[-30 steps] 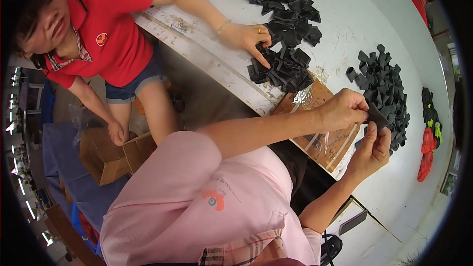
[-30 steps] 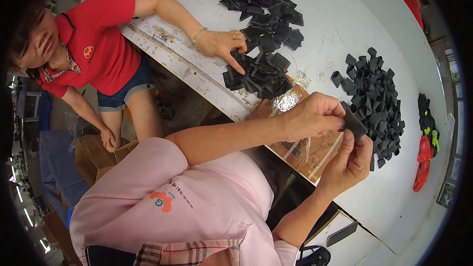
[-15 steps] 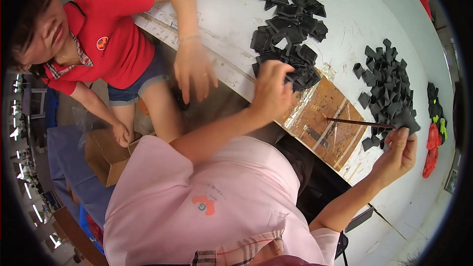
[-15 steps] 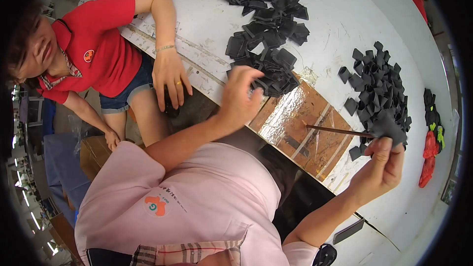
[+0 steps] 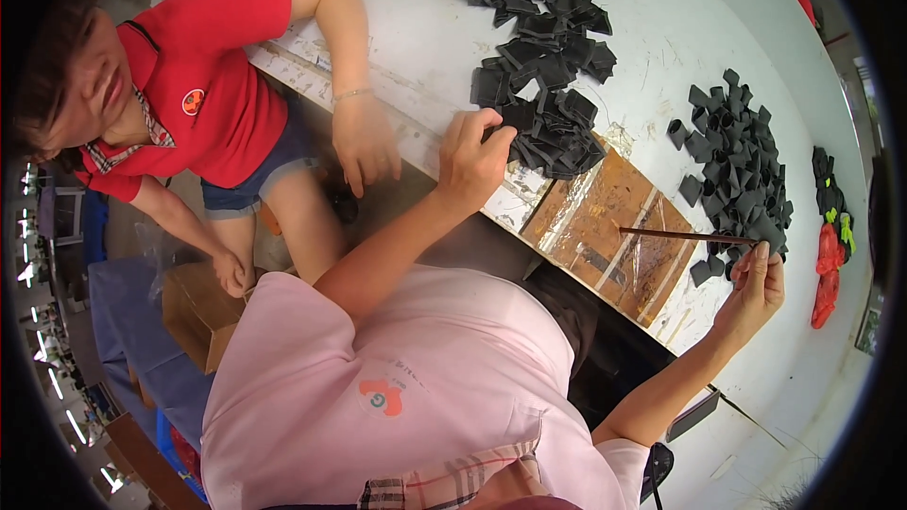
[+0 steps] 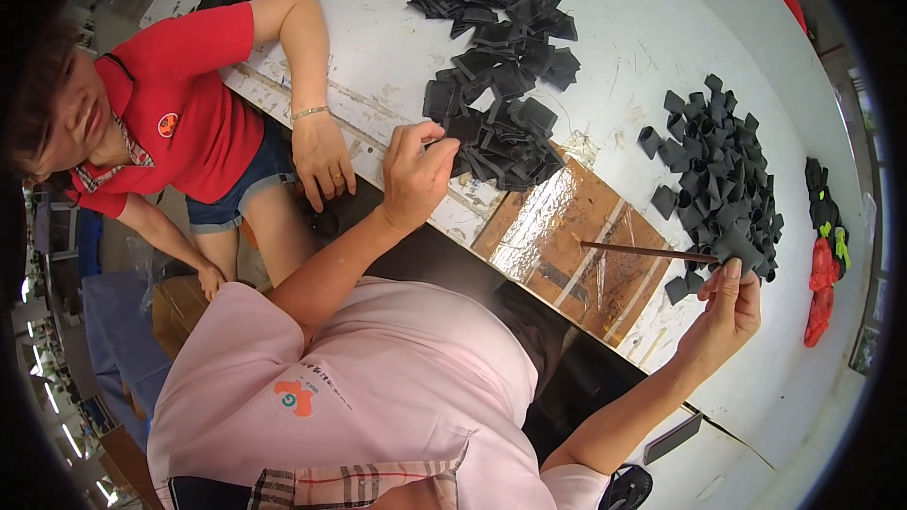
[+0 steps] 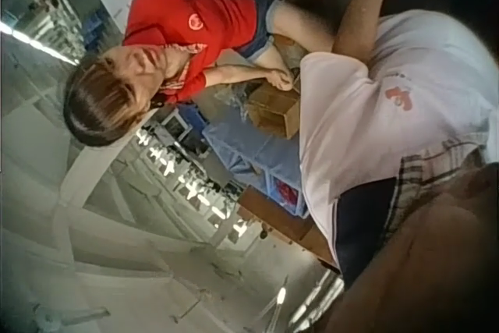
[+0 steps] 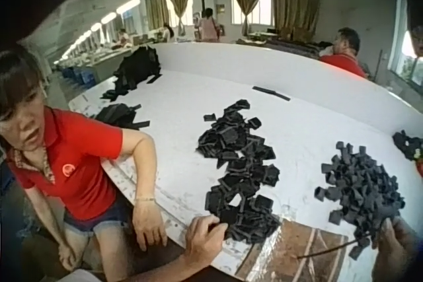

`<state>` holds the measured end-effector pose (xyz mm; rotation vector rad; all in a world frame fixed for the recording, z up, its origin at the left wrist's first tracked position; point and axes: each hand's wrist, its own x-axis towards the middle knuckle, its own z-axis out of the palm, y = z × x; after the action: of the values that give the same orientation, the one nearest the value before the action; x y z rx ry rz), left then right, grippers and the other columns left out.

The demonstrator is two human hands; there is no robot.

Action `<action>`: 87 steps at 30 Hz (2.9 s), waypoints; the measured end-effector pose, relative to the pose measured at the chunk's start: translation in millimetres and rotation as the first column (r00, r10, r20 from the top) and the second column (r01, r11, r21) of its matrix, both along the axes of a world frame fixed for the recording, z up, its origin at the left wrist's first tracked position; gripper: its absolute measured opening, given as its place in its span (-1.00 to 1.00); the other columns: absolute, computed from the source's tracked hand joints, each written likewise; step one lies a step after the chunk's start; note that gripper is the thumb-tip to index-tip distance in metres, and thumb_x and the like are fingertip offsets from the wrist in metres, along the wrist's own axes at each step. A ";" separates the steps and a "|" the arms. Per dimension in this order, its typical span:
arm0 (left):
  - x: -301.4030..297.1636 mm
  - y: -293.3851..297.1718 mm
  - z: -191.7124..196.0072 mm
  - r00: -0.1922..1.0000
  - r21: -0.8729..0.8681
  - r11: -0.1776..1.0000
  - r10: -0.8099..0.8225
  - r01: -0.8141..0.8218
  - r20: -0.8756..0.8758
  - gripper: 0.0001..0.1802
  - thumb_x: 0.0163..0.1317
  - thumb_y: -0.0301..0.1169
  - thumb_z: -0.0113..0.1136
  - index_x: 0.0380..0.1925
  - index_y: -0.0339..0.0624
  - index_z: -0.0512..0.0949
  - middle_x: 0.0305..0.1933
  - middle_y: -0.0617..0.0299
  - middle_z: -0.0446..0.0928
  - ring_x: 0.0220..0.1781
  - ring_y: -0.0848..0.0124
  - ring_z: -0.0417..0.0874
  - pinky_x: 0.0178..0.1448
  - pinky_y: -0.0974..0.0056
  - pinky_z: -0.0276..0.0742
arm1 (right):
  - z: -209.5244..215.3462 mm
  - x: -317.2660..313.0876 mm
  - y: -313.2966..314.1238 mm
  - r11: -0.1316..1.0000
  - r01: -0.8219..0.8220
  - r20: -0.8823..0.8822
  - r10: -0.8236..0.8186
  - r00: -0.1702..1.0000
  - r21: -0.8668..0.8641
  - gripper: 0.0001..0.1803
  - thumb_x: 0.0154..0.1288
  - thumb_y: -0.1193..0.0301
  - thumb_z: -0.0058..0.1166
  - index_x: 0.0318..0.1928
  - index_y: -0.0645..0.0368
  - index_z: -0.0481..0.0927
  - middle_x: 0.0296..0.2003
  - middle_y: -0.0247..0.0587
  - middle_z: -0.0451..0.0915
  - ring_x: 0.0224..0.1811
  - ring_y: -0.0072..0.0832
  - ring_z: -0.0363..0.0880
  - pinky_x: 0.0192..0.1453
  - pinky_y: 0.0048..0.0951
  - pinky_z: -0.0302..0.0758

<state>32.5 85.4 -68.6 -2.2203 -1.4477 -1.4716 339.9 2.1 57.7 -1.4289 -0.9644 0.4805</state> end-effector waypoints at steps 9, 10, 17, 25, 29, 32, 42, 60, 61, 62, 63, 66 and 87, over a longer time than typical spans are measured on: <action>17.6 -28.8 39.4 0.955 0.225 0.934 -0.293 0.277 0.043 -0.72 -0.25 -0.62 0.25 -0.43 -0.11 0.56 -0.23 0.17 0.40 -0.23 0.29 0.38 -0.23 0.32 0.36 | -52.9 48.6 -6.6 0.877 0.444 0.180 -0.414 0.892 -0.185 -0.62 0.20 0.13 0.00 -0.32 0.26 0.50 -0.54 -0.40 0.45 -0.58 -0.76 0.26 -0.55 -0.72 0.22; 20.5 -33.5 41.7 0.951 0.209 0.934 -0.306 0.290 0.050 -0.72 -0.25 -0.62 0.25 -0.43 -0.11 0.56 -0.23 0.17 0.40 -0.23 0.29 0.38 -0.23 0.32 0.36 | -55.2 34.9 -20.5 0.907 0.355 0.125 -0.334 0.934 -0.228 -0.65 0.20 0.16 0.01 -0.37 0.25 0.51 -0.57 -0.42 0.44 -0.61 -0.77 0.25 -0.56 -0.72 0.20; 45.4 -55.5 38.6 0.803 0.297 0.757 -0.594 0.582 -0.058 -0.72 -0.28 -0.62 0.30 -0.48 -0.08 0.58 -0.23 0.15 0.37 -0.31 0.30 0.40 -0.39 0.35 0.37 | -42.6 -102.8 -38.0 0.834 -0.521 -0.554 0.350 0.755 -0.183 -0.69 0.19 0.27 -0.03 -0.30 0.32 0.49 -0.52 -0.31 0.49 -0.50 -0.65 0.41 -0.45 -0.63 0.35; 56.5 -68.2 69.6 0.261 -0.271 0.102 0.106 0.957 0.960 -0.76 0.15 -0.42 -0.03 -0.20 -0.31 0.42 -0.33 0.24 0.46 -0.37 0.53 0.45 -0.30 0.44 0.37 | -50.7 -97.3 -38.7 0.894 -0.436 -0.747 0.218 0.628 -0.106 -0.84 0.11 0.41 0.11 -0.38 0.28 0.54 -0.59 -0.41 0.48 -0.62 -0.77 0.34 -0.55 -0.74 0.31; 56.0 -56.5 73.1 0.267 -0.239 -0.144 0.218 0.960 0.939 -0.76 0.21 -0.33 -0.08 -0.27 -0.28 0.44 -0.42 0.27 0.47 -0.42 0.58 0.44 -0.34 0.48 0.35 | -52.3 -91.8 -44.0 0.862 -0.499 -0.744 0.274 0.609 -0.092 -0.84 0.11 0.41 0.11 -0.36 0.26 0.55 -0.58 -0.41 0.49 -0.61 -0.77 0.33 -0.55 -0.74 0.31; 55.7 -56.2 65.7 0.238 -0.192 -0.222 0.201 0.956 0.950 -0.75 0.23 -0.34 -0.08 -0.24 -0.31 0.43 -0.39 0.25 0.48 -0.41 0.57 0.48 -0.35 0.48 0.38 | -53.2 -90.9 -46.6 0.849 -0.516 -0.756 0.262 0.600 -0.115 -0.84 0.11 0.41 0.11 -0.36 0.25 0.54 -0.58 -0.43 0.49 -0.60 -0.77 0.33 -0.55 -0.75 0.30; 57.6 -52.3 66.1 0.370 -0.353 -0.200 0.051 0.914 0.928 -0.90 0.11 -0.49 0.10 -0.37 -0.28 0.47 -0.52 0.31 0.46 -0.56 0.62 0.44 -0.47 0.55 0.38 | -57.8 -86.0 -47.0 0.810 -0.569 -0.727 0.307 0.614 -0.139 -0.85 0.11 0.38 0.12 -0.38 0.22 0.54 -0.58 -0.46 0.48 -0.58 -0.77 0.35 -0.55 -0.75 0.27; 35.6 -46.1 47.3 0.034 -0.072 0.083 0.388 0.994 0.921 -0.92 0.13 -0.57 0.05 -0.36 -0.23 0.50 -0.46 0.19 0.53 -0.49 0.50 0.54 -0.41 0.45 0.44 | -55.6 -115.2 -30.6 0.910 -0.390 -0.638 0.218 0.738 -0.140 -0.77 0.13 0.43 0.10 -0.21 0.29 0.47 -0.49 -0.41 0.48 -0.54 -0.78 0.35 -0.52 -0.77 0.28; 34.7 -45.9 47.2 0.033 -0.076 0.098 0.384 0.992 0.923 -0.92 0.14 -0.57 0.04 -0.36 -0.23 0.50 -0.45 0.19 0.53 -0.48 0.49 0.54 -0.40 0.45 0.44 | -57.5 -119.4 -26.6 0.922 -0.372 -0.630 0.227 0.742 -0.106 -0.77 0.11 0.47 0.11 -0.22 0.30 0.47 -0.48 -0.41 0.48 -0.54 -0.78 0.36 -0.53 -0.77 0.28; 33.8 -46.0 47.2 0.032 -0.081 0.113 0.381 0.990 0.924 -0.92 0.14 -0.56 0.04 -0.35 -0.22 0.50 -0.44 0.19 0.53 -0.48 0.49 0.53 -0.40 0.46 0.43 | -59.2 -124.0 -22.3 0.933 -0.352 -0.623 0.235 0.746 -0.070 -0.77 0.09 0.50 0.12 -0.22 0.30 0.46 -0.47 -0.40 0.48 -0.54 -0.79 0.36 -0.54 -0.77 0.29; 32.8 -46.7 47.4 0.030 -0.082 0.122 0.376 0.989 0.926 -0.92 0.14 -0.56 0.04 -0.35 -0.22 0.50 -0.44 0.19 0.53 -0.48 0.49 0.53 -0.40 0.46 0.43 | -60.4 -129.5 -17.3 0.948 -0.306 -0.605 0.196 0.772 -0.083 -0.78 0.08 0.55 0.12 -0.23 0.31 0.45 -0.48 -0.39 0.49 -0.56 -0.78 0.37 -0.55 -0.78 0.29; 28.3 -48.6 45.3 -0.052 -0.026 0.187 0.401 0.982 0.915 -0.93 0.15 -0.54 0.03 -0.36 -0.22 0.49 -0.43 0.18 0.53 -0.47 0.48 0.53 -0.39 0.46 0.43 | -57.2 -136.0 -9.5 0.926 -0.363 -0.759 0.164 0.630 -0.100 -0.82 0.08 0.56 0.11 -0.27 0.30 0.46 -0.53 -0.39 0.48 -0.59 -0.78 0.37 -0.56 -0.79 0.29; 49.6 -60.7 72.2 0.499 -0.450 0.359 -0.053 0.818 0.865 -0.96 0.05 -0.58 0.15 -0.51 -0.29 0.49 -0.58 0.35 0.44 -0.57 0.69 0.37 -0.49 0.57 0.31 | -40.4 -133.1 -31.7 0.984 -0.178 0.103 0.175 0.979 0.017 -0.87 -0.04 0.58 0.19 -0.41 0.27 0.54 -0.47 -0.25 0.47 -0.60 -0.64 0.39 -0.53 -0.67 0.33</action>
<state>82.0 24.7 3.6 -3.0095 -2.2525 -2.5630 206.8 -29.6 17.3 -1.3604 -1.1812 0.5277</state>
